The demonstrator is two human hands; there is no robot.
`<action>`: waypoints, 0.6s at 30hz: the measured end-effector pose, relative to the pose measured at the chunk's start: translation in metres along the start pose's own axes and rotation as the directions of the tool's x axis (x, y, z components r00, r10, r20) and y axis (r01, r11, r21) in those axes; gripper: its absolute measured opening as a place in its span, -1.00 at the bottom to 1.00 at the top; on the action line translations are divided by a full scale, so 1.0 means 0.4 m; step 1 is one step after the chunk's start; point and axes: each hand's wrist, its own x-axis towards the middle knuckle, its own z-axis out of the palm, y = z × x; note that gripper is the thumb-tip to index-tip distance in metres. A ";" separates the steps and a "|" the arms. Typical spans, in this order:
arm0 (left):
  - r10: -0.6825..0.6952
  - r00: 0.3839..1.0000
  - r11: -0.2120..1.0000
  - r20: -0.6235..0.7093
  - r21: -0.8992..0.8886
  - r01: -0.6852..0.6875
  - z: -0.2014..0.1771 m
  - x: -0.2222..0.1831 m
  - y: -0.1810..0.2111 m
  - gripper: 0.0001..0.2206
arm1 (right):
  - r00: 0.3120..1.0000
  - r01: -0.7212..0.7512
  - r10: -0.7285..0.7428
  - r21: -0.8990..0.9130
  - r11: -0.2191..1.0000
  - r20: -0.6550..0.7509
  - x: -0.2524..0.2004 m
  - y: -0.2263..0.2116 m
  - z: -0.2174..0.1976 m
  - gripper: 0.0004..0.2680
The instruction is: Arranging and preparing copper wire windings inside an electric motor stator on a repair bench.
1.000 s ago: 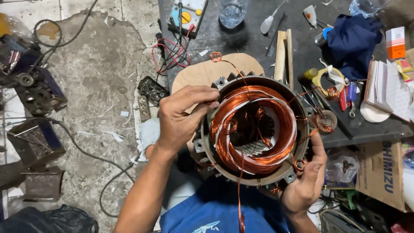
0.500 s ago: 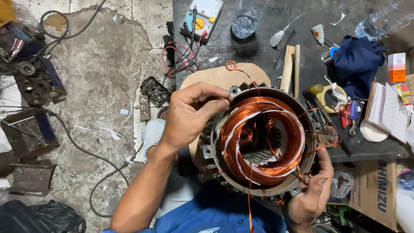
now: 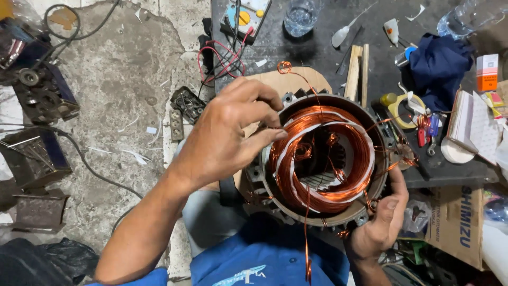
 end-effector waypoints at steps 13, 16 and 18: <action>-0.240 0.963 0.971 -0.121 -0.029 0.238 0.043 -0.051 0.064 -0.78 | 0.999 -0.033 0.035 -0.095 0.995 0.014 -0.003 0.028 -0.025 -0.41; -0.151 0.989 0.890 -0.003 0.434 0.137 0.001 -0.065 0.093 -0.73 | 1.000 -0.011 0.014 -0.156 0.988 0.018 -0.003 0.032 -0.031 -0.42; -0.157 0.987 0.827 0.030 0.550 0.115 -0.006 -0.078 0.091 -0.74 | 0.999 0.016 -0.012 -0.117 0.993 0.038 -0.005 0.025 -0.030 -0.49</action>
